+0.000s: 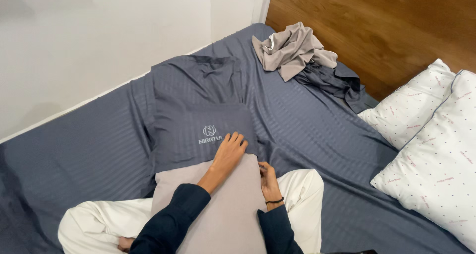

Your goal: The person sits on a bed and puts a dark blue pillowcase onto a light-colored pillow. They align the corners, pull the fabric over the pillow, and smooth the surface to fit the case properly.

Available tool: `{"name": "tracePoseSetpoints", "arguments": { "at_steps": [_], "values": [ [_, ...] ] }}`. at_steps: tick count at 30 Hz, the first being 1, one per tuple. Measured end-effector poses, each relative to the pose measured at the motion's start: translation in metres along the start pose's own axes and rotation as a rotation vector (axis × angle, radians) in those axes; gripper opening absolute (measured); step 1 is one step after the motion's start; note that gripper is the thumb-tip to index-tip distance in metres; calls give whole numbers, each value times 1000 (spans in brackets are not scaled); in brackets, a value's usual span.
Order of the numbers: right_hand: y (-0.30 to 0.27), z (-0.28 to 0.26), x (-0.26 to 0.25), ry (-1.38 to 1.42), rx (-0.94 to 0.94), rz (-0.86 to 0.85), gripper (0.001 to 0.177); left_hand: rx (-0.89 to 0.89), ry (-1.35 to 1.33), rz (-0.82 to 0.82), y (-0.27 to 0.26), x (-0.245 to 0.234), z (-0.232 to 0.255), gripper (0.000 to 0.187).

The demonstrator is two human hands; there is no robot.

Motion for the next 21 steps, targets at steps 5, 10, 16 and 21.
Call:
{"name": "tracePoseSetpoints", "arguments": {
  "at_steps": [5,10,16,21],
  "values": [
    [-35,-13,39,-26,-79,-49,46,20,-60,-125,18,42,18,16],
    [-58,-20,71,-85,-139,-194,54,75,-139,-201,28,88,34,12],
    [-12,-3,34,-271,-241,-135,53,135,-234,-66,13,84,55,11],
    [-14,1,32,-279,-206,-75,44,155,-222,-107,-13,71,83,7]
  ]
}}
Point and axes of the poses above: each hand's wrist, its own y-axis towards the middle knuckle, its own x-axis out of the palm, z = x × y, the point moved 9 cm from there along y, towards the middle knuckle, and after that the axes turned 8 degrees about z, right-handed, at the moved point
